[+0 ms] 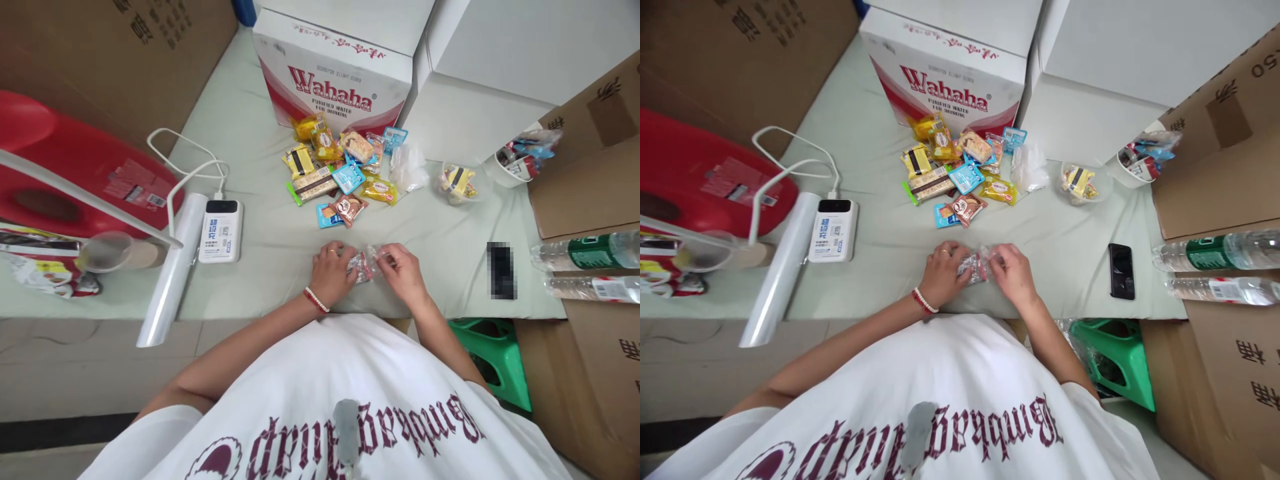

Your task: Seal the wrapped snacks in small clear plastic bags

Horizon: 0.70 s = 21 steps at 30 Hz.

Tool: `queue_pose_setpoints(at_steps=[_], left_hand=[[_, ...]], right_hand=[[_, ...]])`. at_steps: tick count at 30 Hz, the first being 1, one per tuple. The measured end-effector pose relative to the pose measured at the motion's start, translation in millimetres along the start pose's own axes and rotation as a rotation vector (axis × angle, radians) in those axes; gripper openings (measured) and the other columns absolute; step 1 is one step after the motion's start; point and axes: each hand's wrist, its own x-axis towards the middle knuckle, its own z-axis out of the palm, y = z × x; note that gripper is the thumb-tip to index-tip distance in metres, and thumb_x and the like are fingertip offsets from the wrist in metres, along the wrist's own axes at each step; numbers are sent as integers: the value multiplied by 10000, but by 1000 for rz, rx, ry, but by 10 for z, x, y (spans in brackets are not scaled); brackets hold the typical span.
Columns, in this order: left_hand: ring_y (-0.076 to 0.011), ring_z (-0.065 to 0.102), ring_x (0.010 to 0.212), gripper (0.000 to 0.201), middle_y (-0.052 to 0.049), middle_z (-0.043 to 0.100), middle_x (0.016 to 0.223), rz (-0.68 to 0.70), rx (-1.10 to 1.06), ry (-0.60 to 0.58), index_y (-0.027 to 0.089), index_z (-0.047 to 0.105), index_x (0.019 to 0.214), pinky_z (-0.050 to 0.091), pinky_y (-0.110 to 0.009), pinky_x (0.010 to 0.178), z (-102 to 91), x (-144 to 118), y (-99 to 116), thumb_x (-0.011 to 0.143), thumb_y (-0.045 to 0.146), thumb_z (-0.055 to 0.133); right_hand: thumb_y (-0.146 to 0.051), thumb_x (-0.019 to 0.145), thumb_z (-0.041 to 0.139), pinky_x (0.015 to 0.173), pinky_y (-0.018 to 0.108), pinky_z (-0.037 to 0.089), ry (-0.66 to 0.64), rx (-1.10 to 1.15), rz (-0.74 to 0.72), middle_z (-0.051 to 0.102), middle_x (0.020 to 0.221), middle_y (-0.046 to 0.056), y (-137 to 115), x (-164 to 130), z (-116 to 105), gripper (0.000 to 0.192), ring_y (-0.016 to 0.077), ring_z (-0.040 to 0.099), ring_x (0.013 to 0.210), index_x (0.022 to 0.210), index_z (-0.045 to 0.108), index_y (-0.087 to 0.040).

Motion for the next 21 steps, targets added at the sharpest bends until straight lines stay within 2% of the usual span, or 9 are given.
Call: queue_pose_setpoints(at_steps=[3, 5, 7, 10, 12, 15, 17, 19, 21], left_hand=[[-317, 632, 1111, 488, -187, 578, 1299, -60, -36, -58, 165, 621, 1313, 517, -418, 892, -1, 35, -62, 861, 336, 687], [-277, 665, 960, 356, -151, 626, 1148, -64, -61, -111, 165, 672, 1174, 523, -380, 824, -39, 84, -156, 845, 303, 674], [-245, 654, 879, 254, -106, 651, 1017, -50, -146, -142, 171, 693, 1037, 517, -360, 810, -87, 157, -280, 801, 266, 681], [-212, 615, 831, 266, -46, 664, 901, -110, -402, -194, 171, 677, 946, 508, -340, 791, -151, 266, -422, 706, 271, 734], [-186, 594, 792, 348, -17, 656, 869, -238, -652, -240, 169, 654, 938, 503, -319, 738, -195, 302, -431, 656, 324, 785], [-164, 615, 798, 458, -25, 667, 929, -413, -1133, -335, 167, 637, 976, 527, -310, 730, -326, 275, -335, 644, 408, 841], [-179, 661, 880, 465, -50, 685, 1029, -444, -1401, -374, 179, 643, 1011, 564, -347, 800, -470, 215, -274, 682, 430, 854], [-207, 680, 982, 452, -63, 688, 1100, -433, -1514, -336, 193, 660, 1035, 581, -370, 850, -620, 132, -272, 707, 428, 865], [-213, 676, 1017, 422, -64, 689, 1090, -440, -1503, -250, 194, 684, 1018, 584, -338, 833, -728, 32, -346, 715, 419, 873]], right_hand=[[-143, 988, 502, 841, 338, 536, -193, -90, -186, 679, 1008, 74, -304, 5, 85, 187, 220, 621, 936, 995, 674, -217], [-96, 976, 476, 886, 378, 543, -251, -134, -272, 689, 1126, 104, -401, -14, 164, 255, 245, 608, 1007, 1080, 682, -204], [-141, 985, 509, 989, 460, 537, -266, -119, -340, 650, 1308, 145, -397, -56, 228, 326, 284, 589, 1131, 1279, 640, -190], [-347, 937, 699, 1127, 592, 465, -282, -87, -419, 460, 1563, 227, -287, -156, 316, 735, 376, 468, 1380, 1578, 394, -157], [-347, 915, 731, 1162, 624, 435, -268, -90, -397, 399, 1613, 250, -212, -232, 395, 894, 396, 406, 1458, 1650, 259, -156], [-211, 980, 576, 1164, 593, 455, -169, -82, -292, 534, 1531, 206, -133, -318, 462, 707, 351, 503, 1404, 1637, 313, -218], [-216, 1021, 498, 1130, 522, 506, -60, -10, -190, 634, 1446, 141, -57, -325, 355, 550, 309, 598, 1318, 1563, 430, -278], [-293, 1041, 507, 1053, 444, 560, 119, 72, -25, 694, 1371, 92, 100, -246, 48, 421, 275, 673, 1217, 1461, 527, -299], [-385, 1020, 563, 978, 405, 583, 363, 87, 179, 719, 1305, 92, 365, -42, -456, 398, 260, 711, 1126, 1397, 565, -260]])
